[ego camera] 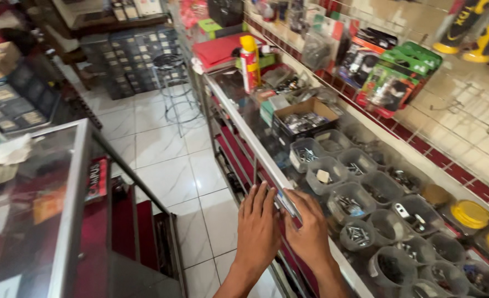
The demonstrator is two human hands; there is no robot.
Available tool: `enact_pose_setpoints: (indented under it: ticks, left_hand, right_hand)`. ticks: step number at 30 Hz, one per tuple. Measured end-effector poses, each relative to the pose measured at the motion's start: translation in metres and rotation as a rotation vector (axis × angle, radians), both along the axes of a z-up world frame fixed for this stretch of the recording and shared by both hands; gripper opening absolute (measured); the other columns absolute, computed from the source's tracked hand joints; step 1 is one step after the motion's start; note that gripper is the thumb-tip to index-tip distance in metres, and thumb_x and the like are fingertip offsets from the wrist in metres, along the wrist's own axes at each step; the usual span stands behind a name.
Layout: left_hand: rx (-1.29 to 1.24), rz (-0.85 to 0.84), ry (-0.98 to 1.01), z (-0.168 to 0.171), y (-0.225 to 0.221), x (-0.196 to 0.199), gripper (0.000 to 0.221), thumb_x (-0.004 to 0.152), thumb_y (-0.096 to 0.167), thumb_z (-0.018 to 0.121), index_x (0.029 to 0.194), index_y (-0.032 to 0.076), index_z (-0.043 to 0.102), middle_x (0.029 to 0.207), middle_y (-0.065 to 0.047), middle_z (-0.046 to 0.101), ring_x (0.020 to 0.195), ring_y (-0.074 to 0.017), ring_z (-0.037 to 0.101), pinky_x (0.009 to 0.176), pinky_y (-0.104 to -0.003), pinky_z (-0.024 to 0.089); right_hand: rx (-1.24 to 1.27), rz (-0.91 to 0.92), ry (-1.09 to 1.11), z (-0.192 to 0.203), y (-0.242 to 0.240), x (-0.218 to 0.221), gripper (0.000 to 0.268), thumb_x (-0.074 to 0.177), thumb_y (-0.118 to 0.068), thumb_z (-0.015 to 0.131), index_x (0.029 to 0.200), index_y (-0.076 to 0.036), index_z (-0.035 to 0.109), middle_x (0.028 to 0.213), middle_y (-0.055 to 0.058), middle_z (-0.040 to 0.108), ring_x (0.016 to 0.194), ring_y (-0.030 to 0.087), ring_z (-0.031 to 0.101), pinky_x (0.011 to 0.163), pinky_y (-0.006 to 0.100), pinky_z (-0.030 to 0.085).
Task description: The person picks up packaged motorcycle parts from a glass counter and hangs them one by one onto a wire display grid.
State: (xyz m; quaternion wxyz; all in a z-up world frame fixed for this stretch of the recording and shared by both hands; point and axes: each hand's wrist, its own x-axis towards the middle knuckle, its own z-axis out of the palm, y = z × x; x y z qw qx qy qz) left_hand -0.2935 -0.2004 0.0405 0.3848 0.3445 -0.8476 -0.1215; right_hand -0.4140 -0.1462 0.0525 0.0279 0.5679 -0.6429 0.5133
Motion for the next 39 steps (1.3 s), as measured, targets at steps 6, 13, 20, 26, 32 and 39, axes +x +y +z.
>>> enact_pose_setpoints:
  ticks: [6,13,20,26,32,39]
  left_hand:
    - [0.041,-0.175,-0.023,0.002,-0.019,-0.050,0.053,0.090,0.007,0.065,0.140,-0.001,0.050,0.154,-0.022,0.043,0.144,-0.0439,0.035,0.113,-0.057,0.028]
    - [0.102,-0.454,0.117,0.014,-0.056,-0.108,0.057,0.088,0.004,0.067,0.141,-0.001,0.049,0.152,-0.024,0.045,0.140,-0.0457,0.042,0.114,-0.053,0.036]
    - [0.213,-0.636,0.266,0.046,-0.120,-0.175,0.060,0.089,0.009,0.071,0.143,-0.001,0.048,0.151,-0.023,0.048,0.138,-0.0450,0.046,0.114,-0.049,0.040]
    - [0.317,-0.750,0.359,0.069,-0.169,-0.235,0.076,0.089,0.020,0.077,0.148,-0.007,0.038,0.150,-0.030,0.045,0.140,-0.0451,0.045,0.116,-0.048,0.037]
    - [0.340,-0.829,0.353,0.067,-0.194,-0.273,0.082,0.090,0.025,0.078,0.150,-0.009,0.034,0.147,-0.032,0.047,0.138,-0.0460,0.045,0.114,-0.049,0.038]
    - [0.348,-0.886,0.453,0.065,-0.202,-0.280,0.074,0.091,0.025,0.077,0.149,-0.004,0.041,0.143,-0.027,0.054,0.133,-0.0413,0.055,0.111,-0.047,0.044]
  right_hand:
    - [0.021,-0.098,-0.151,-0.002,0.010,-0.039,0.039,0.087,-0.011,0.070,0.125,-0.004,0.070,0.120,0.013,0.072,0.113,0.030,0.069,0.098,0.038,0.051]
    - [0.025,-0.234,-0.407,-0.013,0.002,-0.084,0.038,0.092,-0.016,0.070,0.128,-0.004,0.070,0.114,0.011,0.072,0.095,0.020,0.067,0.081,0.035,0.054]
    - [-0.078,-0.408,-0.519,0.004,-0.035,-0.118,0.040,0.092,-0.015,0.071,0.131,-0.006,0.068,0.114,0.008,0.072,0.100,0.016,0.071,0.087,0.030,0.057]
    - [-0.146,-0.589,-0.521,0.037,-0.074,-0.160,0.060,0.091,-0.012,0.071,0.148,-0.010,0.051,0.138,0.014,0.065,0.123,0.021,0.063,0.097,0.034,0.053]
    - [-0.219,-0.630,-0.405,0.045,-0.103,-0.195,0.068,0.093,-0.003,0.069,0.155,-0.006,0.041,0.156,0.019,0.049,0.139,0.026,0.052,0.102,0.035,0.051]
    - [-0.409,-0.600,-0.596,0.045,-0.129,-0.194,0.063,0.091,0.002,0.067,0.151,-0.003,0.048,0.153,0.017,0.054,0.125,0.022,0.063,0.096,0.032,0.053]
